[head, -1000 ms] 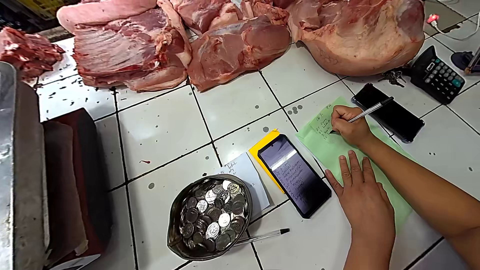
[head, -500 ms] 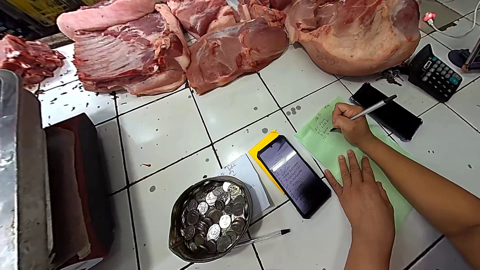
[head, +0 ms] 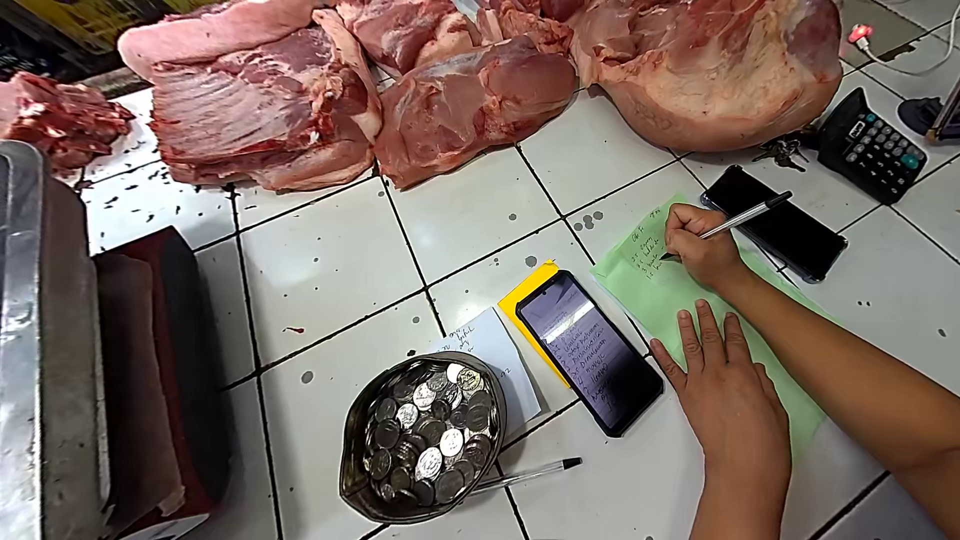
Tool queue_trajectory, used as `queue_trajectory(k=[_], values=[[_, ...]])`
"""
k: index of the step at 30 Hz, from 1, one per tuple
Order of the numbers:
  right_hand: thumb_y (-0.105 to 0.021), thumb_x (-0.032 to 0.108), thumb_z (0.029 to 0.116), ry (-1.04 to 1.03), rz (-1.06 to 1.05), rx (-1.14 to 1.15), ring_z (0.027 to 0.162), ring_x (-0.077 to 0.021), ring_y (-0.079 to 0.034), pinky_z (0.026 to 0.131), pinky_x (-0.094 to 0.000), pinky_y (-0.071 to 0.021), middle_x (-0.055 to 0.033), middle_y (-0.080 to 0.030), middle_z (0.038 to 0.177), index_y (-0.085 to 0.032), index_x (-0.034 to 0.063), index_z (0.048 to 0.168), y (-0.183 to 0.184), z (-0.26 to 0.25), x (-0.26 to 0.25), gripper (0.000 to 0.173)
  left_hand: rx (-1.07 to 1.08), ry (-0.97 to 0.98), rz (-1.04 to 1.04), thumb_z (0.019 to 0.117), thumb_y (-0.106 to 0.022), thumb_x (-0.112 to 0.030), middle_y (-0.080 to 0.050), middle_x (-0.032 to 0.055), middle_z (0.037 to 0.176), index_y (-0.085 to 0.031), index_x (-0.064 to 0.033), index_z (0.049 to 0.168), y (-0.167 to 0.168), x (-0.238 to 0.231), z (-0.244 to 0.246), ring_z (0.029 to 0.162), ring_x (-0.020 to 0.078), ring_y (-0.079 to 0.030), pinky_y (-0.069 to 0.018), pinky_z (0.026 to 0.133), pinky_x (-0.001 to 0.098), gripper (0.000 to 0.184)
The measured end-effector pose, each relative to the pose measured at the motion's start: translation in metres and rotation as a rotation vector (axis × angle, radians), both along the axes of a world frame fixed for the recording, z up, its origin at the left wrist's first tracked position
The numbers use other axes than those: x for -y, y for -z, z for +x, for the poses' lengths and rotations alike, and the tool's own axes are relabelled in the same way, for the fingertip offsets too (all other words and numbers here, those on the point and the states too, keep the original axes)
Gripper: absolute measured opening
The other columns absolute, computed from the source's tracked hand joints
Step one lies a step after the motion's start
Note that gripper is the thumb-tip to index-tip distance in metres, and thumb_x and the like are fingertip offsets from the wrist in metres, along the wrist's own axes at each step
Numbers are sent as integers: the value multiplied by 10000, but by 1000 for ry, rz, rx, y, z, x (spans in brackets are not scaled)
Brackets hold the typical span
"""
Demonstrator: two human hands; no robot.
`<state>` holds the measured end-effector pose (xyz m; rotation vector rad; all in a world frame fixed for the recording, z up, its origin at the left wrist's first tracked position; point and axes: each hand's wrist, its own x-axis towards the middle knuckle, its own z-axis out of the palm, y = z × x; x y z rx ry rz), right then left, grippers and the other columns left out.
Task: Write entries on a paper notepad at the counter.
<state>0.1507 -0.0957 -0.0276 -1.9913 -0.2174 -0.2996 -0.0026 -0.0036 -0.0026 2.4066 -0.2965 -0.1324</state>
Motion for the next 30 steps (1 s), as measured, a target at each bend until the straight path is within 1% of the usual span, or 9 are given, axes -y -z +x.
queue_trajectory(k=[7, 13, 17, 20, 23, 25, 26, 28, 30], values=[[-467, 9, 812, 0, 137, -1, 473, 59, -370, 457, -133, -276, 135, -434, 554, -444, 190, 659, -1, 9, 13, 238, -16, 9, 10, 936, -628, -219, -477, 73, 1576, -594, -128, 1450, -1, 0, 0, 1482, 343, -403, -130, 1180, 699, 523], [-472, 9, 823, -51, 109, 3, 476, 53, -376, 463, -129, -287, 129, -436, 556, -450, 181, 672, 0, 8, 14, 231, -13, 3, 3, 937, -623, -210, -480, 73, 1574, -595, -127, 1449, 0, 0, 0, 1482, 338, -404, -132, 1181, 700, 519], [-482, 21, 829, -25, -7, 33, 480, 45, -356, 470, -147, -275, 114, -406, 555, -459, 151, 670, -1, 9, 14, 207, -18, 5, -3, 944, -618, -215, -479, 74, 1575, -592, -130, 1451, -1, 0, 0, 1487, 342, -394, -124, 1186, 697, 515], [-472, 11, 805, 14, 166, 40, 508, 58, -419, 484, -132, -322, 141, -481, 588, -480, 194, 678, 0, 15, 21, 223, -22, 4, -12, 940, -624, -207, -470, 71, 1582, -591, -133, 1454, 0, -1, 0, 1492, 344, -386, -118, 1190, 691, 520], [-470, 9, 848, 23, 344, -31, 544, 48, -494, 500, -117, -384, 137, -558, 654, -517, 212, 781, -3, 15, 26, 219, -48, 11, -9, 947, -617, -209, -455, 69, 1593, -581, -134, 1463, -2, -2, 1, 1501, 338, -370, -121, 1196, 679, 523], [-498, 28, 936, -9, 339, -154, 615, 25, -562, 579, -132, -483, 109, -594, 740, -529, 186, 914, -8, 10, 29, 163, -54, 13, -27, 939, -622, -194, -453, 72, 1594, -584, -132, 1459, -2, -1, 1, 1502, 339, -368, -124, 1192, 686, 524], [-522, 43, 972, -33, 317, -219, 662, 6, -596, 626, -149, -524, 88, -612, 790, -535, 170, 981, -12, 8, 32, 129, -55, 11, -39, 935, -627, -188, -453, 71, 1594, -589, -134, 1455, -2, 0, 1, 1502, 338, -369, -126, 1190, 692, 525], [-573, 36, 970, -40, 245, -270, 696, -18, -640, 661, -179, -563, 65, -645, 826, -558, 136, 1045, -18, 7, 34, 126, -76, 17, -58, 936, -624, -171, -438, 72, 1604, -585, -134, 1458, -3, -1, 1, 1513, 333, -348, -121, 1192, 696, 525], [-620, 103, 969, 18, 28, -215, 736, -13, -654, 704, -192, -577, 52, -654, 866, -572, 96, 1098, -20, 6, 34, 138, -108, 22, -69, 936, -630, -151, -418, 67, 1617, -576, -137, 1466, -5, -3, 1, 1526, 321, -325, -112, 1202, 689, 533]])
